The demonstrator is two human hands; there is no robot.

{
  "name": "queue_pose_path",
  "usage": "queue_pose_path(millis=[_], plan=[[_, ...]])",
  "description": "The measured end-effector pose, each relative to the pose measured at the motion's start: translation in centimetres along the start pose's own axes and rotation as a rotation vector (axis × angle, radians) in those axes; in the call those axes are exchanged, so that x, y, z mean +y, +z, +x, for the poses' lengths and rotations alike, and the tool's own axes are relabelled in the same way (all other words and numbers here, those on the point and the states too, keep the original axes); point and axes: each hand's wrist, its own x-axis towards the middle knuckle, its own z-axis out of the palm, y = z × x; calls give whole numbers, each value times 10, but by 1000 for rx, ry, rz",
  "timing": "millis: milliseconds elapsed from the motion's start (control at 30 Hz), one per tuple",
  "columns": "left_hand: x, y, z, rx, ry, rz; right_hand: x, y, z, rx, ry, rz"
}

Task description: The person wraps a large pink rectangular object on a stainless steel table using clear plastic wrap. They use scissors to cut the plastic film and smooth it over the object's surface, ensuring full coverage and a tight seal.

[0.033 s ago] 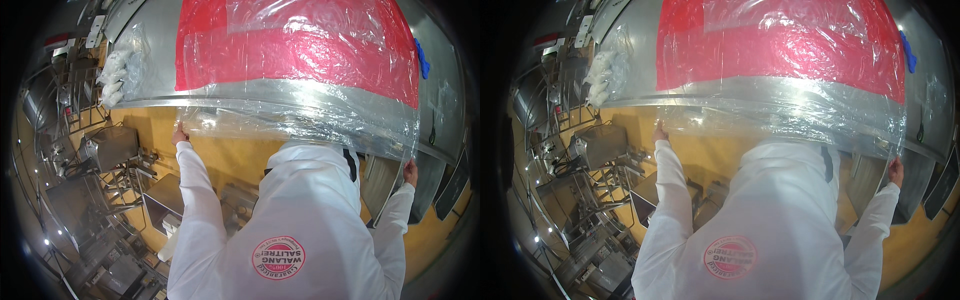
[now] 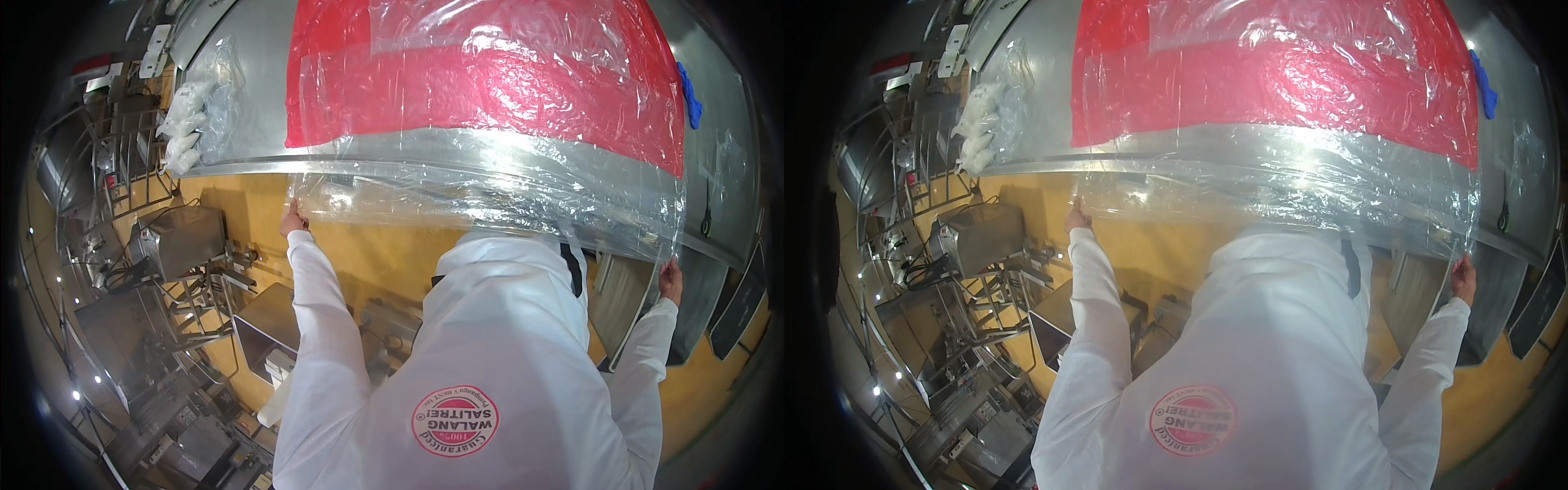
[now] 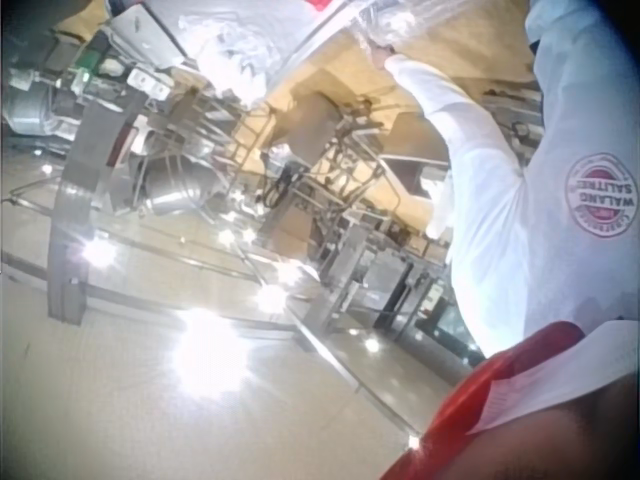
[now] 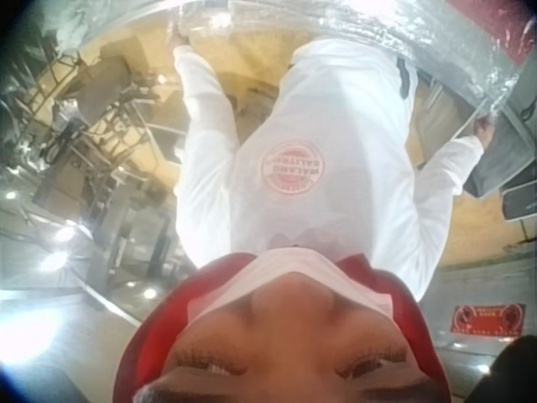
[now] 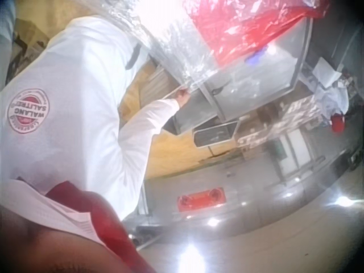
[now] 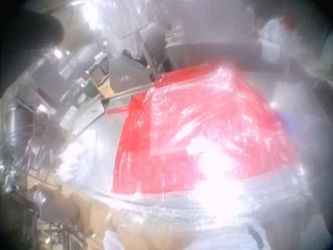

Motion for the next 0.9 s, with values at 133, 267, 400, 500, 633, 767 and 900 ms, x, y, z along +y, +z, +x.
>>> queue_pose_path(millis=[133, 267, 400, 500, 633, 767, 900], plan=[[6, -4, -8, -65, 34, 216, 0, 5, -1, 106, -30, 28], [6, -3, -15, 9, -56, -129, -8, -3, -1, 117, 9, -28], [-8, -8, -21, -44, -23, -341, -1, -2, -1, 129, 25, -40], [-12, -15, -17, -53, -60, -394, 4, 3, 0, 127, 27, -24], [-14, -8, -17, -97, -116, -356, 0, -20, 4, -53, 8, -60], [-21, -12, -2, -89, -151, -266, 0, -24, 8, 50, 31, -41], [-34, -49, 48, -336, -153, -344, 16, -21, 9, 35, -17, -42]])
